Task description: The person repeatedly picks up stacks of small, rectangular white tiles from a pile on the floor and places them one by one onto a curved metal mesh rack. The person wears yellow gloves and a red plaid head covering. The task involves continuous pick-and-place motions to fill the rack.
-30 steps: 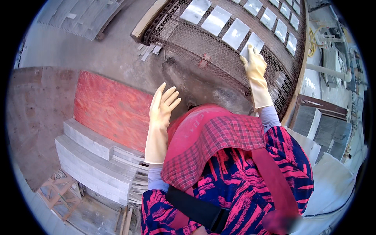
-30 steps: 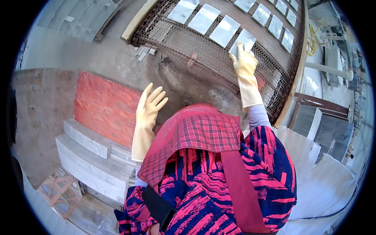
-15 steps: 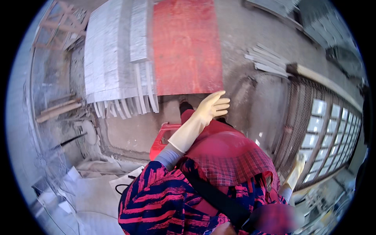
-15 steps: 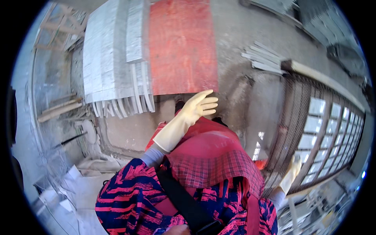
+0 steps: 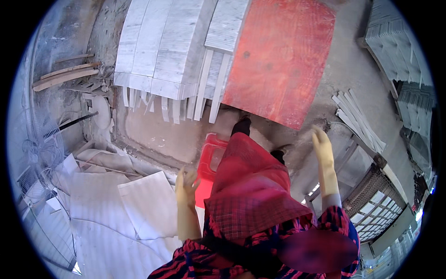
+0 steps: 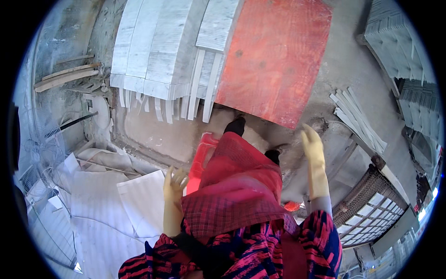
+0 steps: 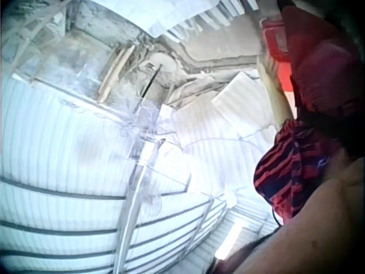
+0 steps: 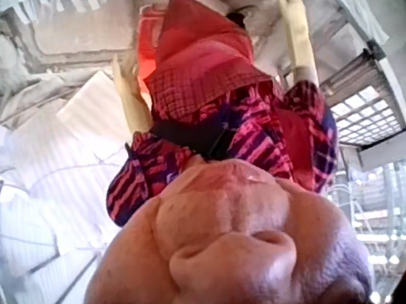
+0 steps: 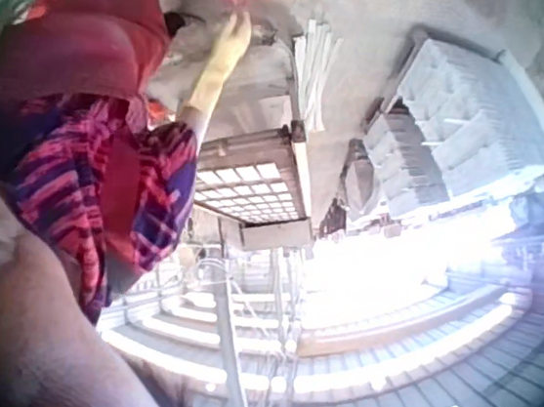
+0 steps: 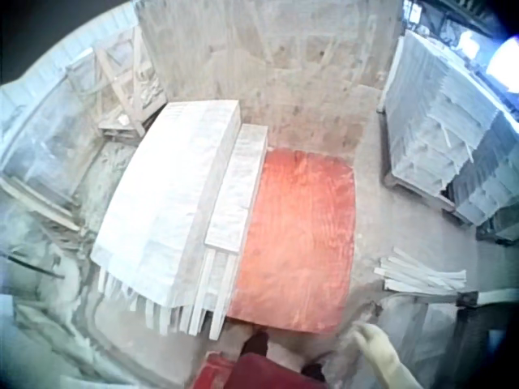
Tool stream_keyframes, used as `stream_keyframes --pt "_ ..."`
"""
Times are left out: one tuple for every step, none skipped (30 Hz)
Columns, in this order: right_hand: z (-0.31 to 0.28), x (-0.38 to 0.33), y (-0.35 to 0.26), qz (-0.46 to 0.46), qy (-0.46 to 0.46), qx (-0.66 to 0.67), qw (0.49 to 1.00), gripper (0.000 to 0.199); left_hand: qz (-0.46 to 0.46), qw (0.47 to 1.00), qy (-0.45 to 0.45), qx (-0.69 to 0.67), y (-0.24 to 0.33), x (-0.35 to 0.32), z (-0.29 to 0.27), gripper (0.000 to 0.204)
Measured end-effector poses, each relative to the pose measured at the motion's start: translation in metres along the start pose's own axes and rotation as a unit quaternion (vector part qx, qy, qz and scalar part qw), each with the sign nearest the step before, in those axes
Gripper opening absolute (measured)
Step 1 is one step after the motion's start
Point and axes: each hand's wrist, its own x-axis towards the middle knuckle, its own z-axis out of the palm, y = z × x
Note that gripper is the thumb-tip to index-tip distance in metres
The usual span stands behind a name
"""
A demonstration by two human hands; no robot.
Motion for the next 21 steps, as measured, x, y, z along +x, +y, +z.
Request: stream_keyframes --pt "0.037 0.033 -0.012 -0.026 -0.032 0.042 0.998 0.043 -0.027 0.998 0.049 0.006 0.008 0.004 -0.01 0.063" --pt "0.06 0.049 -0.035 -0.017 -0.054 0.03 0.998 0.044 -0.054 0.996 0.066 0.017 0.016 0.018 -0.011 0.063" --pt "0.084 0.068 -0.061 -0.015 -0.084 0.023 0.996 0.045 -0.074 0.993 0.089 0.022 0.021 0.025 -0.012 0.063" --pt "0.105 0.08 -0.083 -0.018 -0.107 0.025 0.994 0.046 -0.071 0.993 0.083 0.034 0.031 0.046 -0.003 0.062" --pt "0.126 0.093 -0.105 -0.02 -0.131 0.024 0.991 0.047 -0.037 0.995 0.052 0.072 0.046 0.072 0.02 0.061" --pt "0.147 0.104 -0.118 -0.034 -0.142 0.025 0.989 0.049 0.001 0.994 0.024 0.11 0.064 0.096 0.044 0.059" --pt "0.169 0.115 -0.129 -0.048 -0.153 0.027 0.987 0.051 0.041 0.989 -0.002 0.144 0.081 0.122 0.068 0.058" --pt "0.187 0.126 -0.141 -0.068 -0.155 0.006 0.986 0.053 0.106 0.973 -0.028 0.201 0.104 0.151 0.107 0.057" --pt "0.202 0.137 -0.155 -0.053 -0.163 0.008 0.985 0.057 0.199 0.943 -0.036 0.264 0.127 0.175 0.149 0.061" --pt "0.217 0.147 -0.17 -0.04 -0.171 0.009 0.984 0.06 0.298 0.895 -0.055 0.328 0.149 0.208 0.181 0.064" --pt "0.226 0.16 -0.193 0.006 -0.179 0.032 0.983 0.064 0.416 0.812 -0.071 0.403 0.169 0.247 0.21 0.068" --pt "0.241 0.182 -0.198 0.018 -0.167 0.038 0.985 0.07 0.501 0.729 -0.07 0.461 0.188 0.283 0.238 0.072" --pt "0.258 0.202 -0.207 0.029 -0.162 0.045 0.985 0.076 0.545 0.664 -0.053 0.51 0.207 0.31 0.26 0.077" --pt "0.275 0.227 -0.211 0.014 -0.148 0.044 0.988 0.081 0.563 0.613 -0.036 0.553 0.219 0.332 0.278 0.081" --pt "0.294 0.251 -0.217 -0.003 -0.137 0.043 0.99 0.086 0.579 0.559 -0.013 0.593 0.233 0.352 0.292 0.086" --pt "0.304 0.277 -0.225 -0.019 -0.129 0.044 0.99 0.09 0.589 0.529 0.003 0.611 0.233 0.367 0.302 0.086" --pt "0.314 0.302 -0.235 -0.036 -0.122 0.044 0.991 0.094 0.598 0.499 0.02 0.627 0.232 0.382 0.31 0.087" --pt "0.324 0.328 -0.236 -0.036 -0.112 0.046 0.992 0.096 0.604 0.497 0.022 0.623 0.226 0.39 0.312 0.086" --pt "0.334 0.354 -0.24 -0.039 -0.1 0.051 0.993 0.099 0.61 0.494 0.022 0.62 0.229 0.395 0.313 0.085" --pt "0.349 0.378 -0.246 -0.015 -0.087 0.077 0.993 0.101 0.615 0.492 0.021 0.616 0.23 0.4 0.314 0.084" --pt "0.364 0.393 -0.243 -0.018 -0.076 0.106 0.991 0.102 0.617 0.494 0.012 0.612 0.232 0.399 0.318 0.083"
